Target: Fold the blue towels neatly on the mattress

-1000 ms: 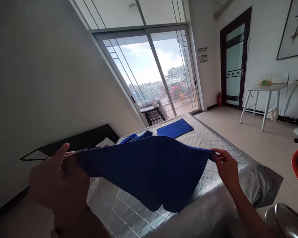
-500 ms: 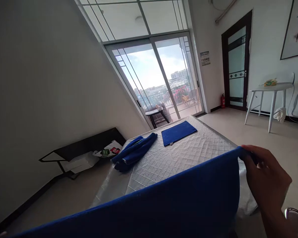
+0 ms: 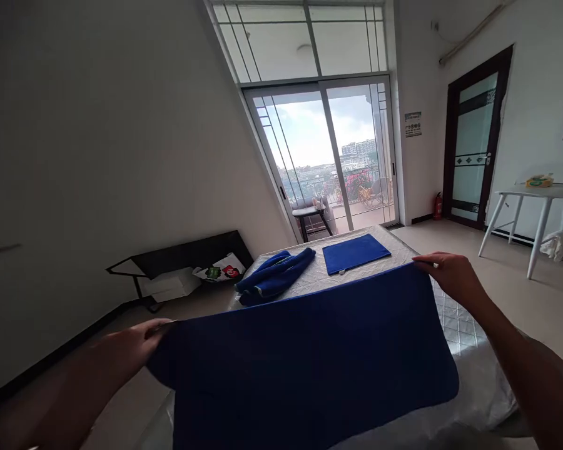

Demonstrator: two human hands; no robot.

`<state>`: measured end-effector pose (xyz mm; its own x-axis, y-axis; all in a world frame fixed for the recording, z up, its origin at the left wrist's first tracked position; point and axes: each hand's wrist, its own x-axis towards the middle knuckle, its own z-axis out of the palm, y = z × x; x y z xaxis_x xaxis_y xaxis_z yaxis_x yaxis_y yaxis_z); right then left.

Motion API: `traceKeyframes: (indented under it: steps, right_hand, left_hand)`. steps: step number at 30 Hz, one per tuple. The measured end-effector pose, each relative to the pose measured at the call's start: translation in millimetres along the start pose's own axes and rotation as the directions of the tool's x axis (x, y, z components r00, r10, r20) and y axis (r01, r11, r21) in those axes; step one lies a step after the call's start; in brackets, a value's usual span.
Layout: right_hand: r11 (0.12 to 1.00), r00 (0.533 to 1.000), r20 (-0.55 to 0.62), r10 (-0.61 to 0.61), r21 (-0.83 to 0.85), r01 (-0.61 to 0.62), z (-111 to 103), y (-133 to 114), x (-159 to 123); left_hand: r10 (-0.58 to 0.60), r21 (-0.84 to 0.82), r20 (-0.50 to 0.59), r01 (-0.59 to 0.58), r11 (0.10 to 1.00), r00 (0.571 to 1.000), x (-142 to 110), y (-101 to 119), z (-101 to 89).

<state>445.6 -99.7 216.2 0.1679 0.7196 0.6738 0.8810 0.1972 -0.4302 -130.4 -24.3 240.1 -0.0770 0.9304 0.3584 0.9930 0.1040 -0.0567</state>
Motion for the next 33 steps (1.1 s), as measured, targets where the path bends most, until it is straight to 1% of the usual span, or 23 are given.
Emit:
traceKeyframes:
  steps: [1,3,5,6,7,8,9,10,11,13,16,18,19,21,23,25,28,33]
  right_hand:
    - [1.0,0.999,0.024,0.028,-0.013,-0.028,2.9,1.7,14.8]
    - [0.995,0.995,0.024,0.093,-0.036,-0.092,4.9,4.1,39.1]
    - [0.99,0.99,-0.023,0.137,-0.017,-0.137,3.3,5.2,53.8]
    - [0.989,0.987,-0.055,0.148,0.012,-0.147,2.4,5.9,56.7]
    - [0.987,0.984,-0.086,0.156,0.05,-0.152,2.2,7.2,56.4]
    - [0.984,0.98,-0.111,0.164,0.091,-0.155,3.2,9.3,53.0]
    - [0.979,0.976,-0.13,0.175,0.126,-0.159,5.7,12.3,46.5]
    - [0.975,0.973,-0.138,0.186,0.151,-0.165,9.8,16.1,37.4]
    - [0.972,0.972,-0.134,0.193,0.164,-0.17,15.5,20.7,26.2]
    - [0.973,0.978,-0.097,0.184,0.159,-0.167,31.0,31.5,-0.2]
    - [0.982,0.991,0.048,0.126,0.135,-0.131,58.3,51.1,-40.5]
    - [0.988,0.983,0.162,0.087,0.115,-0.106,73.8,65.9,-62.0]
    - [0.99,0.975,0.209,0.077,0.102,-0.1,79.6,73.4,-70.5]
    - [0.992,0.957,0.28,0.074,0.077,-0.099,86.2,87.8,-82.7]
    - [0.993,0.942,0.328,0.079,0.057,-0.103,86.4,99.4,-89.8]
    - [0.994,0.93,0.357,0.081,0.041,-0.102,82.3,106.6,-93.6]
    - [0.997,0.927,0.367,0.071,0.013,-0.082,73.5,109.2,-97.5]
    - [0.999,0.925,0.379,0.042,-0.017,-0.039,62.8,106.2,-106.5]
  left_hand:
    - [-0.022,-0.057,0.013,0.023,0.998,1.0,12.4,8.1,-7.9]
    - [-0.091,-0.165,0.026,0.094,0.982,0.995,28.9,23.8,-26.6]
    - [-0.184,-0.248,-0.031,0.17,0.954,0.982,33.0,34.3,-41.4]
    - [-0.231,-0.283,-0.075,0.201,0.938,0.97,30.8,36.6,-44.1]
    - [-0.272,-0.312,-0.128,0.221,0.924,0.954,26.4,36.9,-42.5]
    - [-0.303,-0.337,-0.183,0.229,0.913,0.935,20.0,35.4,-36.1]
    - [-0.319,-0.364,-0.219,0.226,0.904,0.922,12.1,32.5,-24.6]
    - [-0.322,-0.394,-0.224,0.217,0.893,0.92,2.9,28.7,-8.4]
    - [-0.317,-0.421,-0.209,0.207,0.883,0.925,-7.2,24.6,11.8]
    - [-0.253,-0.474,-0.123,0.168,0.864,0.96,-29.8,17.1,60.0]
    - [-0.103,-0.475,-0.029,0.077,0.877,0.994,-65.0,10.7,132.3]
    - [0.018,-0.484,0.002,-0.015,0.875,1.0,-85.2,7.6,167.5]
    - [0.052,-0.481,0.006,-0.043,0.876,0.999,-93.6,5.7,179.6]
    - [0.058,-0.455,0.0,-0.052,0.889,0.998,-107.1,0.7,193.4]
    - [0.03,-0.424,-0.007,-0.031,0.905,1.0,-117.2,-4.9,197.1]
    - [0.028,-0.406,-0.003,-0.027,0.914,1.0,-124.9,-9.3,195.2]
    - [0.027,-0.389,0.001,-0.025,0.921,1.0,-133.1,-12.7,188.6]
    - [-0.044,-0.365,0.005,0.042,0.93,0.999,-147.2,-15.4,178.8]
